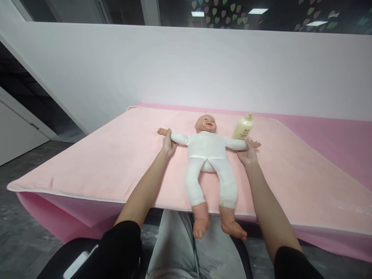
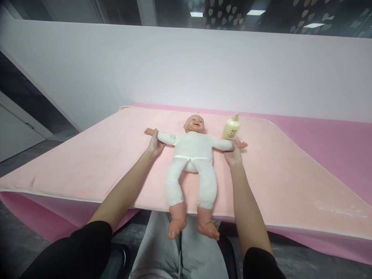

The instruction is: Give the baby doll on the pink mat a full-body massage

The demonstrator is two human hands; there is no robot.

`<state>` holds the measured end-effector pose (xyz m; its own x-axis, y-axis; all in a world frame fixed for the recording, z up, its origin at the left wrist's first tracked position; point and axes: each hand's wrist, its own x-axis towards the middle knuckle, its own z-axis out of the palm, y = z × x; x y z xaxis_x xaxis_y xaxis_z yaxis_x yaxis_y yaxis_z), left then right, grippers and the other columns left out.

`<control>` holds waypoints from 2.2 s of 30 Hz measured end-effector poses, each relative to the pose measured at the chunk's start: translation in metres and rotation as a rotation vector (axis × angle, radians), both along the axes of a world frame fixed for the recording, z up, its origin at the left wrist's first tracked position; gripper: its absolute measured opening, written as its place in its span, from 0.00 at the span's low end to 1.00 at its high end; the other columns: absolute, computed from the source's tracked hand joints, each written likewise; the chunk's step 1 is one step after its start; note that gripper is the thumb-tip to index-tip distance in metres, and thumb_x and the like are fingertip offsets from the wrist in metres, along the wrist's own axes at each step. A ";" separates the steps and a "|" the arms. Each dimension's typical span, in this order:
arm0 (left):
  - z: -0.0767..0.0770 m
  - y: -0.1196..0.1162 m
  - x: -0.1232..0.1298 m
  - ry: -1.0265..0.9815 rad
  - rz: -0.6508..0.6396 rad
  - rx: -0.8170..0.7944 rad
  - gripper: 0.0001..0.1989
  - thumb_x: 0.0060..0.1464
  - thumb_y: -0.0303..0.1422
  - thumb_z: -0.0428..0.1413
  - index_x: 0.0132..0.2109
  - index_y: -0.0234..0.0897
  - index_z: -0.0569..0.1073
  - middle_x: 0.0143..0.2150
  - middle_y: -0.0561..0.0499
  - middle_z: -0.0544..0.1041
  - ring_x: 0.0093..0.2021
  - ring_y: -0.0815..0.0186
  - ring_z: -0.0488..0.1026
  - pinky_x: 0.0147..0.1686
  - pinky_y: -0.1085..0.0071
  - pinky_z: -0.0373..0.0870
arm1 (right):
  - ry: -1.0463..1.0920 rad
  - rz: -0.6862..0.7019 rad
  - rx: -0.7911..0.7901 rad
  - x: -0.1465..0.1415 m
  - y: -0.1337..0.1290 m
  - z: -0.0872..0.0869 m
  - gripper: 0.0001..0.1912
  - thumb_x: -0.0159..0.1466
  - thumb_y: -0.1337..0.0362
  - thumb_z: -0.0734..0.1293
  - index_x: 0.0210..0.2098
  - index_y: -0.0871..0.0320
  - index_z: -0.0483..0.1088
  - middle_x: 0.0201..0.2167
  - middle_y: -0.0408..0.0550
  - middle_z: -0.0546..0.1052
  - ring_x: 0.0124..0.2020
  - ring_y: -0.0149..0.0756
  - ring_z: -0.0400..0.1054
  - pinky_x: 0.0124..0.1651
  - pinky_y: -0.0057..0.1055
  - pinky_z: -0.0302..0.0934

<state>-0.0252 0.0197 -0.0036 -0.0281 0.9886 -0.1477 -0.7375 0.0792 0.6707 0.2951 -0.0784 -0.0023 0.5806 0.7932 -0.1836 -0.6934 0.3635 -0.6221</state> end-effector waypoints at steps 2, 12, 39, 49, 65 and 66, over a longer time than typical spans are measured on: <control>0.000 0.000 0.000 0.002 -0.001 0.000 0.14 0.60 0.42 0.52 0.45 0.37 0.71 0.45 0.44 0.76 0.54 0.59 0.70 0.54 0.64 0.69 | -0.011 0.001 0.006 -0.001 -0.001 0.000 0.14 0.62 0.70 0.64 0.45 0.48 0.61 0.46 0.36 0.73 0.43 0.26 0.71 0.50 0.37 0.70; 0.002 -0.001 0.001 -0.022 0.005 -0.014 0.12 0.60 0.40 0.52 0.45 0.37 0.71 0.45 0.46 0.75 0.54 0.60 0.71 0.54 0.65 0.69 | -0.050 0.025 0.013 0.001 0.000 -0.002 0.17 0.60 0.68 0.66 0.46 0.46 0.62 0.48 0.36 0.72 0.45 0.26 0.71 0.52 0.38 0.69; -0.002 0.001 -0.001 0.011 -0.010 -0.012 0.13 0.61 0.41 0.52 0.46 0.37 0.71 0.44 0.45 0.76 0.54 0.61 0.71 0.54 0.66 0.69 | -0.048 0.022 -0.006 0.001 0.001 -0.003 0.20 0.58 0.70 0.67 0.47 0.46 0.61 0.51 0.36 0.71 0.45 0.25 0.71 0.49 0.36 0.70; -0.003 0.000 0.000 0.016 0.002 -0.010 0.13 0.61 0.41 0.52 0.48 0.38 0.71 0.47 0.46 0.76 0.54 0.62 0.71 0.54 0.65 0.69 | -0.061 0.043 0.006 0.001 0.002 -0.003 0.18 0.59 0.69 0.66 0.46 0.47 0.60 0.49 0.37 0.72 0.45 0.25 0.71 0.53 0.36 0.68; 0.000 -0.002 0.002 0.029 0.013 -0.017 0.11 0.60 0.40 0.53 0.46 0.38 0.70 0.45 0.45 0.76 0.51 0.61 0.73 0.53 0.65 0.70 | -0.114 0.073 0.051 0.003 0.003 -0.008 0.11 0.60 0.69 0.66 0.41 0.52 0.64 0.43 0.38 0.74 0.46 0.26 0.70 0.54 0.33 0.67; 0.000 -0.002 0.002 0.034 0.011 -0.013 0.11 0.60 0.39 0.53 0.45 0.38 0.70 0.45 0.45 0.76 0.51 0.61 0.73 0.53 0.64 0.70 | -0.115 0.070 0.056 0.003 0.003 -0.007 0.11 0.60 0.69 0.66 0.41 0.52 0.64 0.43 0.38 0.74 0.46 0.26 0.70 0.53 0.33 0.67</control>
<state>-0.0236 0.0173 -0.0039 -0.0440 0.9862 -0.1597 -0.7153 0.0805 0.6942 0.2976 -0.0755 -0.0096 0.5385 0.8395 -0.0729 -0.6432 0.3536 -0.6792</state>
